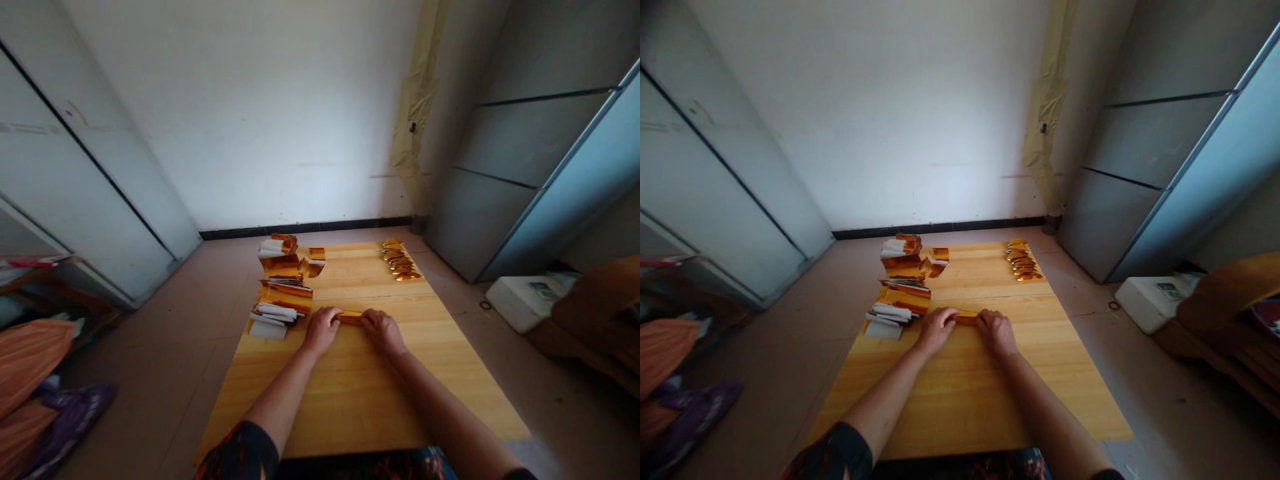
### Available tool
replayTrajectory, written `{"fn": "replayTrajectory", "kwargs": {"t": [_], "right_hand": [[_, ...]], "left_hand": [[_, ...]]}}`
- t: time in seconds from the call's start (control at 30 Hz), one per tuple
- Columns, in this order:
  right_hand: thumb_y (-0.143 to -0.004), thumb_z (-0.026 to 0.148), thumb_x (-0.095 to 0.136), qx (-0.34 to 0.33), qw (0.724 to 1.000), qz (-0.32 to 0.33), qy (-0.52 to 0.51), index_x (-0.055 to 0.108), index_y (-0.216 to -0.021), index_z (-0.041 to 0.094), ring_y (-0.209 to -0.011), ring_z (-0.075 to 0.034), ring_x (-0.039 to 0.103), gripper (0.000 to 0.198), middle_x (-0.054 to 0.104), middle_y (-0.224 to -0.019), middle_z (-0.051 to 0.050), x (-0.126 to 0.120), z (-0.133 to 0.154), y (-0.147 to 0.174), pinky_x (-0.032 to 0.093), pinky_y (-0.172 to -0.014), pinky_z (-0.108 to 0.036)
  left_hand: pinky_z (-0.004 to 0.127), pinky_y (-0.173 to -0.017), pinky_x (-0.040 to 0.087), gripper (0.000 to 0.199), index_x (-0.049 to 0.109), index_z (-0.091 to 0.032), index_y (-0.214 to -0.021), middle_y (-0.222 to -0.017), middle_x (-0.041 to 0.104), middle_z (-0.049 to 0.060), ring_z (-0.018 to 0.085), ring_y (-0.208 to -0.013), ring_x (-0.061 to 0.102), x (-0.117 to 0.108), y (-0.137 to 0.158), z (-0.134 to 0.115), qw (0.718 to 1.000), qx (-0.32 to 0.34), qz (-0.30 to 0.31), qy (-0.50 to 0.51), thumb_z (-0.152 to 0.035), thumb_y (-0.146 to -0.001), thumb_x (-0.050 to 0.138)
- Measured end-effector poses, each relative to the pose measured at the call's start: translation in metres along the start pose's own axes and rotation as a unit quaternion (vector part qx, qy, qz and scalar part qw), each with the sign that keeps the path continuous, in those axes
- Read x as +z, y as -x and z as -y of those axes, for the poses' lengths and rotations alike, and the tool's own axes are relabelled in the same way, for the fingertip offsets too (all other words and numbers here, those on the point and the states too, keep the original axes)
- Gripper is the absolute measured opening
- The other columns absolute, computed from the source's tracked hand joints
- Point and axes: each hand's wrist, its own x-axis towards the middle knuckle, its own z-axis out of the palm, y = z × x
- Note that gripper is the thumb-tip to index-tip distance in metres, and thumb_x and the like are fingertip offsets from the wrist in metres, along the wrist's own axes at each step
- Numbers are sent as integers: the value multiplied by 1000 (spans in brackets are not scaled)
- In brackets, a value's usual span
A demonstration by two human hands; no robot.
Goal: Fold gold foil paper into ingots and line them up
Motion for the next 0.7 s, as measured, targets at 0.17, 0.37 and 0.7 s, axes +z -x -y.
{"fn": "replayTrajectory", "kwargs": {"t": [0.17, 0.37, 0.7], "right_hand": [[-92, 27, 43, 58, 996, -28, 67, 64, -87, 20, -74, -13, 60, 22, 68, -80, -3, 5, 4, -6, 33, -65, -22], [-92, 23, 42, 54, 985, -54, 157, 60, -82, 18, -70, -13, 58, 21, 65, -78, -4, 9, 14, -6, 29, -61, -24], [-92, 19, 41, 52, 977, -51, 199, 58, -83, 18, -73, -17, 58, 19, 62, -80, -7, 11, 19, -1, 31, -61, -27]], "left_hand": [[27, -84, 45, 23, 65, -21, -98, -97, 70, 1, 16, -93, 61, 3, -8, 0, 997, -74, -2, 9, -11, -81, 53], [28, -82, 44, 29, 56, -23, -114, -103, 68, 4, 18, -95, 61, 5, -12, -12, 991, -99, 13, -95, -19, -85, 52], [31, -79, 43, 27, 49, -19, -115, -92, 68, 7, 20, -89, 63, 7, -16, -23, 972, -65, 37, -221, -20, -89, 47]]}}
